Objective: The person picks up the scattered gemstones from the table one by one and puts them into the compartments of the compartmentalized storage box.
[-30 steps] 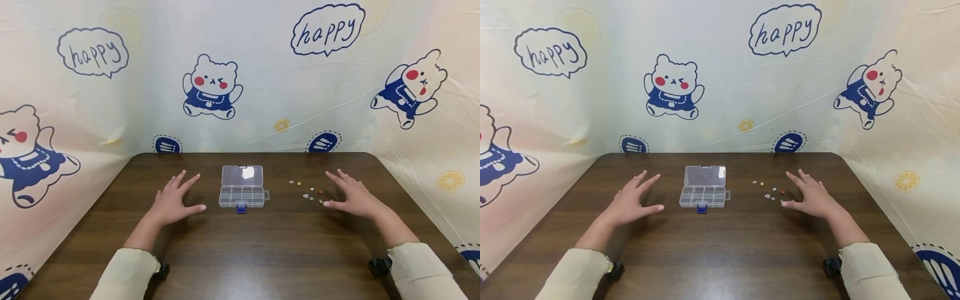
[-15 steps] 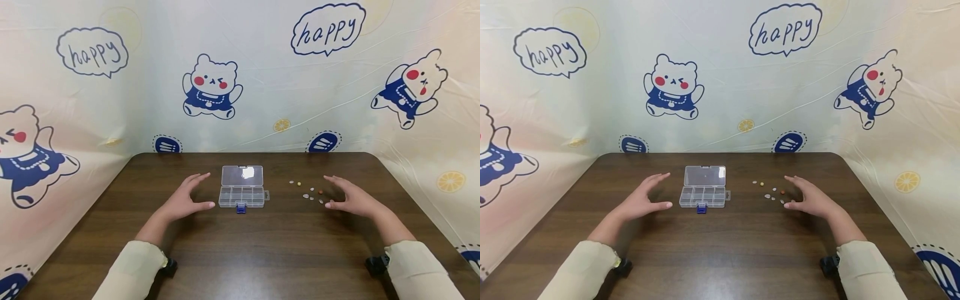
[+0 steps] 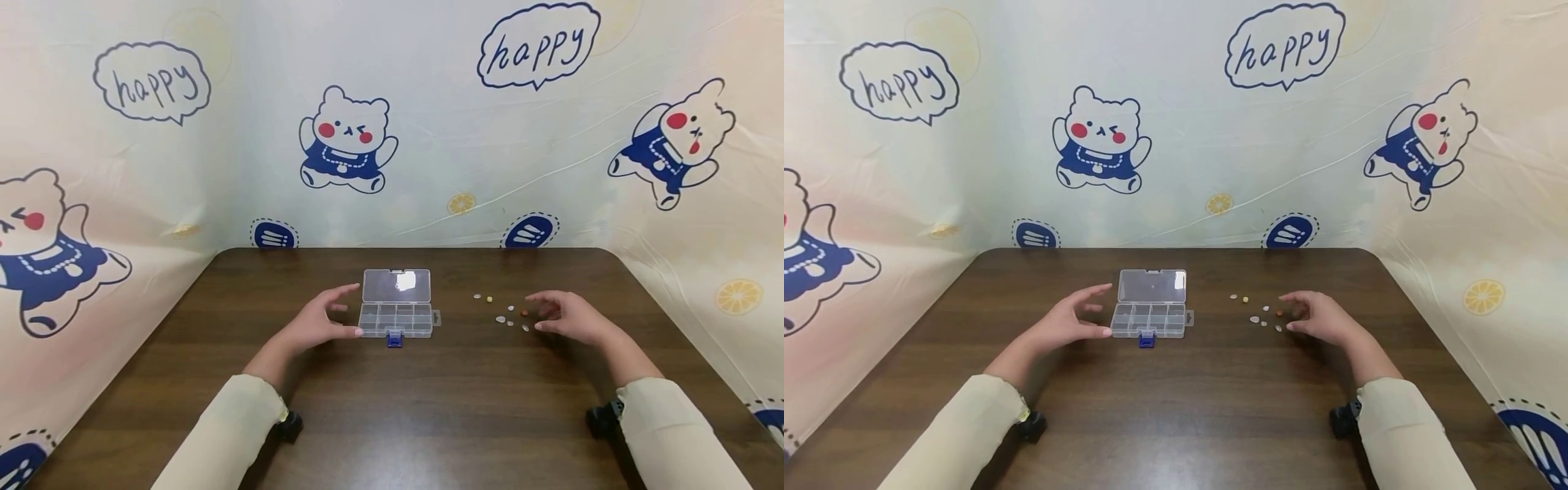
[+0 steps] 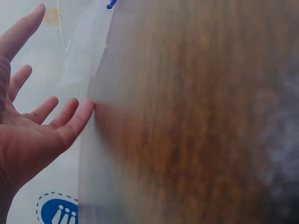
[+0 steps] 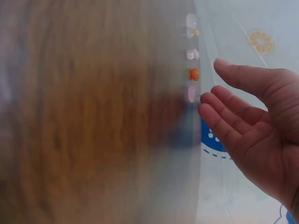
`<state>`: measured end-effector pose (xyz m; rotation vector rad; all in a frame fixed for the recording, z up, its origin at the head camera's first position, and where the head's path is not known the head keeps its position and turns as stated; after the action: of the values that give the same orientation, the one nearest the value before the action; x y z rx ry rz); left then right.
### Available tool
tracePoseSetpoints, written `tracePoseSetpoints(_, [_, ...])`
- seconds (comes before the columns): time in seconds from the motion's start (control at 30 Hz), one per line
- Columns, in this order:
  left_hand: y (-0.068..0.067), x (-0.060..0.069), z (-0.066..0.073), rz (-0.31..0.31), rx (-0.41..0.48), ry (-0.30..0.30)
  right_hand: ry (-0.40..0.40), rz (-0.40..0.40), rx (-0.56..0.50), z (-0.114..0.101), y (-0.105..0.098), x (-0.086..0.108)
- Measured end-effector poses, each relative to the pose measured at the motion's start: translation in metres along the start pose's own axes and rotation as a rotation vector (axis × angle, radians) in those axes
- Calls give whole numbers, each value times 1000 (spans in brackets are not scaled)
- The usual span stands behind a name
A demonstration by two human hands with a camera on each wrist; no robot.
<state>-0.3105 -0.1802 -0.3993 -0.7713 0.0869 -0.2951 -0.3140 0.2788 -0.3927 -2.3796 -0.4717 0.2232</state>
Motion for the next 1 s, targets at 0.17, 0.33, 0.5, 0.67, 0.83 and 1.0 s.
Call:
tracePoseSetpoints(0.17, [5,-9,-5,-29,28,-11,54,-27,-10,4,-5,-8])
tracePoseSetpoints(0.33, [8,-15,-6,-69,53,-7,61,-51,-37,7,-9,-15])
tracePoseSetpoints(0.5, [6,-19,-7,-86,71,0,68,-73,-66,13,-10,-19])
tracePoseSetpoints(0.67, [6,-23,-9,-101,67,5,90,-84,-106,22,-8,-22])
tracePoseSetpoints(0.83, [8,-27,-11,-118,79,-1,72,-85,-96,27,-5,-26])
tracePoseSetpoints(1.0, [10,-31,-13,-126,73,-5,73,-90,-89,27,-2,-32])
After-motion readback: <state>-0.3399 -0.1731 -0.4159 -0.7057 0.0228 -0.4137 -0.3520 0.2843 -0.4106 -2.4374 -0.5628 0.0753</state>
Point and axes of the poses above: each hand's wrist, its own x-axis away from the middle knuckle, its own y-axis out of the palm, z = x × y, the point moved 5 cm from there along -x, towards the middle knuckle, and after that the axes turned 10 degrees about -x, right-handed, at the moved point
